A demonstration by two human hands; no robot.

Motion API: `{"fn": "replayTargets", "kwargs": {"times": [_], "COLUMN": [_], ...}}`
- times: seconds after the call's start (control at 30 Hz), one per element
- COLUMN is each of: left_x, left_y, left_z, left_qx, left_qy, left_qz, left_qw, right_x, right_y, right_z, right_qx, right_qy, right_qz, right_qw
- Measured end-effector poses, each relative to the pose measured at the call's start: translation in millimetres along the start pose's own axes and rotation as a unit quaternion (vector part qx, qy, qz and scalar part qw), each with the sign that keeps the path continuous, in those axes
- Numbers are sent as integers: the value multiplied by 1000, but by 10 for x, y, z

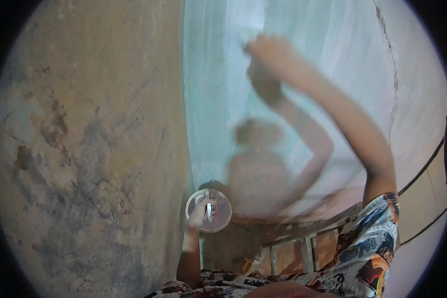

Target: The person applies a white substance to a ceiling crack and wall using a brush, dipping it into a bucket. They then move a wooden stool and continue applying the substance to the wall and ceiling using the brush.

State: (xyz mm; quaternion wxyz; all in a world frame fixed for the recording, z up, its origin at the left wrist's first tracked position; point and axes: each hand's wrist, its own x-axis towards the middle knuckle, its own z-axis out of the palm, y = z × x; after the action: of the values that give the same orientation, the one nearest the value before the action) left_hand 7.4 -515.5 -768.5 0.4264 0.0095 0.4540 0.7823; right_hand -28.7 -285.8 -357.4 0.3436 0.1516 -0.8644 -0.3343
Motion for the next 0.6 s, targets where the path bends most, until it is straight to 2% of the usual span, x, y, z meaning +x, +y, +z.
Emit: {"fn": "replayTargets", "kwargs": {"times": [0.03, 0.07, 0.1, 0.13, 0.17, 0.27, 0.3, 0.33, 0.4, 0.43, 0.47, 0.5, 0.53, 0.57, 0.6], "left_x": [25, 10, -33, -96, -162, -212, -198, -143, -49, -43, -49, -78, -77, -72, -68], "left_y": [-22, -26, 23, 76, 113, 107, 113, 82, 7, -1, 33, 45, 60, 83, 91], "left_z": [-19, -8, 29, 105, 174, 165, 155, 94, 21, 27, 85, 115, 112, 133, 128], "left_qx": [3, 8, 12, 15, 16, 14, 15, 8, -5, -5, -3, -2, 0, -3, -7], "left_qy": [-4, -7, -12, -17, -24, -32, -33, -35, -48, -51, -38, -23, -6, -17, -26], "left_qz": [0, 1, -6, -13, -21, -26, -23, -30, -46, -25, -35, -49, -62, -58, -55], "left_qw": [1000, 1000, 1000, 1000, 999, 999, 999, 999, 998, 998, 999, 999, 998, 998, 998], "right_x": [-246, -466, -775, -905, -1110, -1337, -1374, -1231, -837, -618, -348, -52, 273, 690, 1026], "right_y": [-342, -574, -797, -950, -1067, -1373, -1252, -1147, -567, -270, -93, 245, 500, 823, 955], "right_z": [88, 327, 785, 462, 657, 1094, 1393, 1341, 884, 806, 318, 180, 9, -227, -503], "right_qx": [21, 104, 148, 177, 173, 197, 200, 209, 219, 171, 139, 120, 25, -56, -91], "right_qy": [-83, -179, -222, -228, -239, -398, -298, -191, -280, -195, -148, -111, -102, -199, -267], "right_qz": [39, 61, 84, 6, -31, -24, 39, 99, 52, 26, 33, -4, 9, -6, 106], "right_qw": [996, 976, 960, 957, 955, 896, 933, 954, 933, 966, 979, 987, 994, 978, 953]}}
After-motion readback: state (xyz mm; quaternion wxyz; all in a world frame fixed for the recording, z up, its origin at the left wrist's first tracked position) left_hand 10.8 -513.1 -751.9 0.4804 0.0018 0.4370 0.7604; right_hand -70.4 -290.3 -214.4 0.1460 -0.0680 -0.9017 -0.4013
